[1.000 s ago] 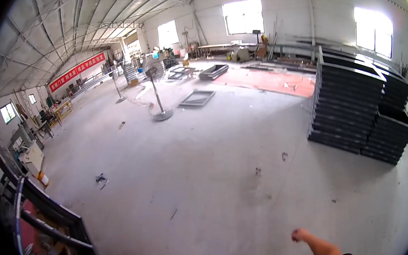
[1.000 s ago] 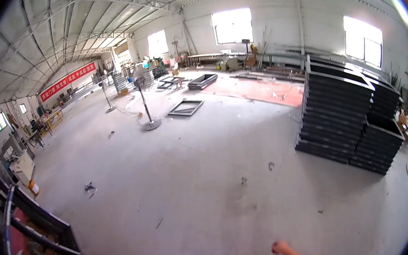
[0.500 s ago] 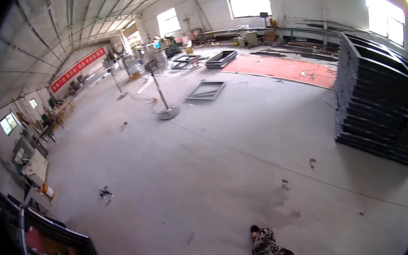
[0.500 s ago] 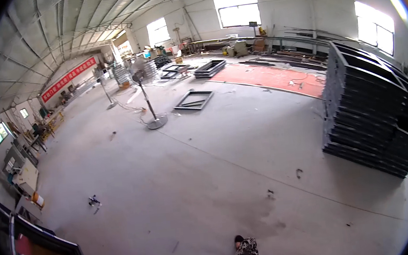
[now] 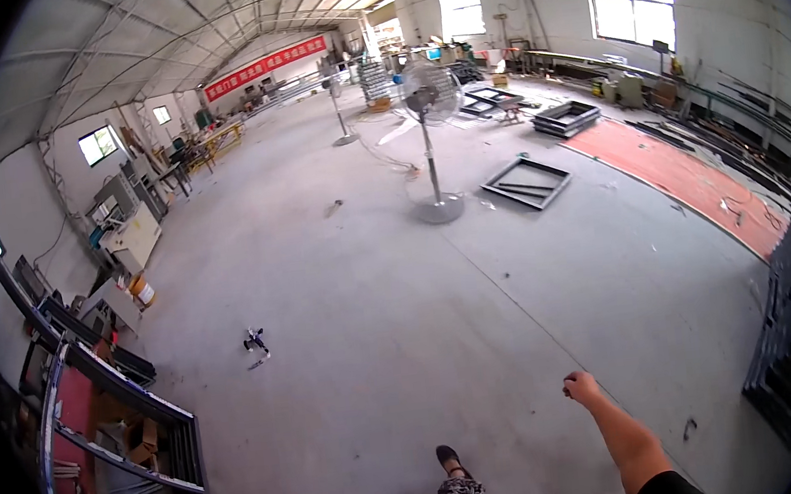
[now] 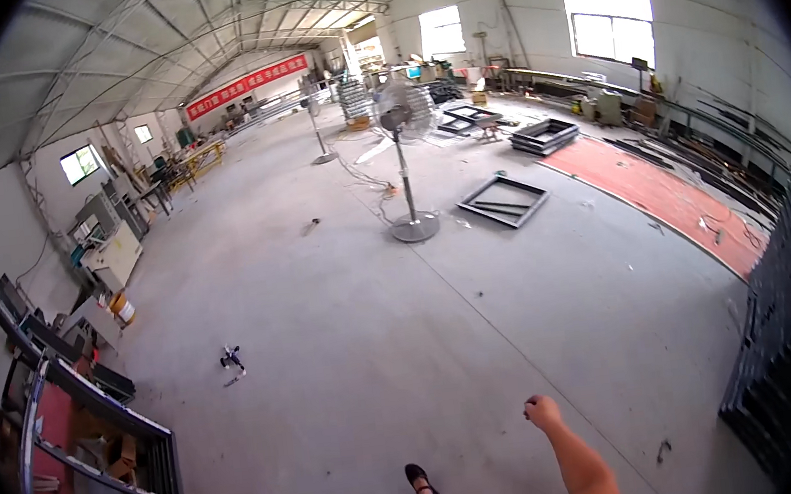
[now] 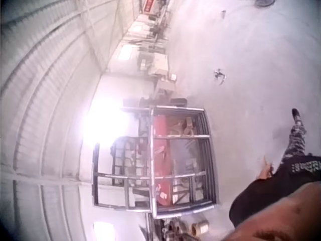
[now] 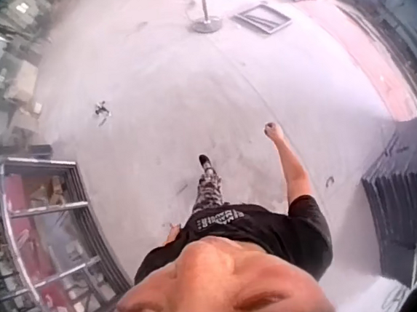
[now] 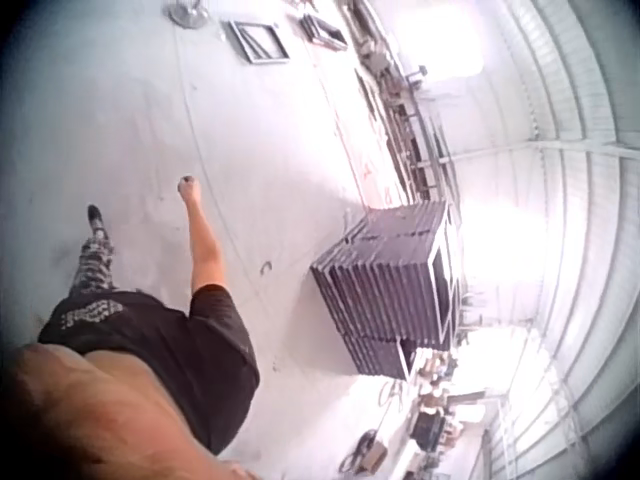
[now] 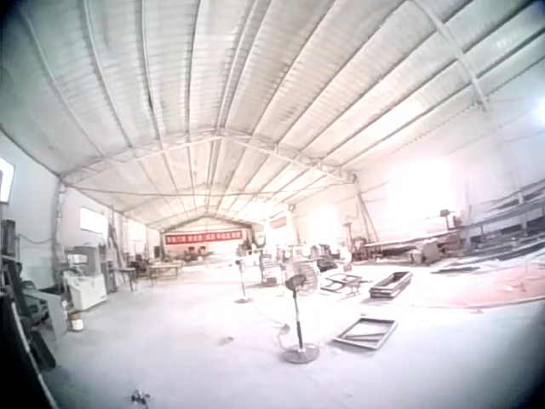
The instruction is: The person installs a rubber sealing strip into a metal window frame by hand, trims it using pliers, and then stands up and walks across the workshop.
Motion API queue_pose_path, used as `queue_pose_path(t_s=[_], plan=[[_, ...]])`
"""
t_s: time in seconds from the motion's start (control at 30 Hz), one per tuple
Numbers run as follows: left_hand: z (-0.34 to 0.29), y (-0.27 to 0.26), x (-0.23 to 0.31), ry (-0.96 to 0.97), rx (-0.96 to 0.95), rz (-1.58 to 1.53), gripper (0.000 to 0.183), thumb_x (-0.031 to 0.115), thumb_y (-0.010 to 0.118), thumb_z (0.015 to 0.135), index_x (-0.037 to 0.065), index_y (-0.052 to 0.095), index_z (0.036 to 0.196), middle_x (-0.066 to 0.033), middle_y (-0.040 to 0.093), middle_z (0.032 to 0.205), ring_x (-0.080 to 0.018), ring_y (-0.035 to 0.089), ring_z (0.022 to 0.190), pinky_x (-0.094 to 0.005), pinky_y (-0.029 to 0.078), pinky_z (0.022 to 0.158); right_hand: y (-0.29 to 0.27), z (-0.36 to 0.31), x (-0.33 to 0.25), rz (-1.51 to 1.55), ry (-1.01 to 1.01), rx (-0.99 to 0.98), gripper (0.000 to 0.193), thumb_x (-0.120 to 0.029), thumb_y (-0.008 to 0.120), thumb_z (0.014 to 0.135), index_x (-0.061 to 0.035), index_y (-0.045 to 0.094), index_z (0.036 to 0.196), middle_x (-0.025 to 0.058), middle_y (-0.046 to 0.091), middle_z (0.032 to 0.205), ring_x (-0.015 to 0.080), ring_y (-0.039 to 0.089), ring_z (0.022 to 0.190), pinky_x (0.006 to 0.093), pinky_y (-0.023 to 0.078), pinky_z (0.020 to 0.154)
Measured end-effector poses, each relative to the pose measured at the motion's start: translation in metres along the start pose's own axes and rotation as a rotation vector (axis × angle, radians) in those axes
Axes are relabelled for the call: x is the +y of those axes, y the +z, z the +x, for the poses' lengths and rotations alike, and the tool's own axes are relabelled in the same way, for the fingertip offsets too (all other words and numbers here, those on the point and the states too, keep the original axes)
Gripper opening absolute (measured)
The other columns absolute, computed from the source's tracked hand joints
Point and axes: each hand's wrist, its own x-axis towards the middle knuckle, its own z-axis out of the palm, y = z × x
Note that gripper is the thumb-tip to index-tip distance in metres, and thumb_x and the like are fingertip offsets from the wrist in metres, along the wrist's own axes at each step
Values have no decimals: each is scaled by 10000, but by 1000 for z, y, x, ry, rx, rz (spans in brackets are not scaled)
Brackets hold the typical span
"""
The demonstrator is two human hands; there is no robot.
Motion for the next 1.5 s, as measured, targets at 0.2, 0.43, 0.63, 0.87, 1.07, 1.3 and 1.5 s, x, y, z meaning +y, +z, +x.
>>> queue_pose_path(t_s=[0.2, 0.43, 0.63, 0.87, 1.07, 1.3, 1.5], plan=[[102, 116, 182, -72, -57, 270, 187, 205, 623, 788, 41, 628, 879, -101, 656, 690, -204, 617, 605, -352, 479, 583, 112, 130, -36, -433, -115, -454, 251, -298, 602, 852, -115, 706, 989, 50, 712, 795, 186, 682, 714, 312, 546, 688], [208, 274, 567, 386, -34, 553, 335, 309, 698, 791, -4, 620, 701, -103, 622, 595, -204, 614, 559, -364, 480, 552, 171, 144, 68, -404, 430, -480, 225, -304, 652, 823, -91, 721, 810, 62, 699, 740, 180, 657, 683, 392, 534, 631], [221, 439, 836, 615, -131, 705, 380, 387, 669, 837, 11, 636, 879, -117, 670, 754, -238, 639, 636, -385, 492, 599, 157, 247, -23, -313, 496, -699, 226, -329, 652, 810, -116, 725, 788, 55, 697, 737, 199, 652, 678, 404, 523, 639], [345, 466, 912, 172, -340, 660, 461, 460, 677, 796, 4, 659, 859, -145, 661, 732, -263, 640, 607, -370, 509, 588, 273, 643, -128, -955, 154, -965, 215, -354, 634, 789, -165, 730, 753, 40, 694, 736, 221, 650, 695, 401, 512, 643], [422, 419, 914, -55, 41, 302, 583, 393, 627, 850, 66, 433, 1291, -132, 604, 688, -253, 545, 501, -521, 480, 463, 422, 985, -621, -299, -123, -355, 197, -185, 580, 845, -16, 677, 813, 131, 683, 732, 183, 645, 593, 336, 521, 555], [526, 460, 1112, -244, 45, 281, 434, 415, 644, 818, 28, 573, 999, -133, 634, 698, -259, 613, 577, -445, 513, 573, 565, 1121, -782, -22, -88, -423, 237, -184, 559, 880, -23, 688, 766, 73, 679, 656, 143, 633, 572, 315, 508, 529], [654, 505, 1459, 122, 144, 642, 402, 415, 625, 802, 19, 657, 864, -158, 681, 807, -315, 673, 819, -448, 522, 756, 599, 1161, -675, -809, -213, -1099, 344, -446, 578, 803, -156, 711, 931, 105, 695, 943, 272, 665, 874, 427, 524, 741]])
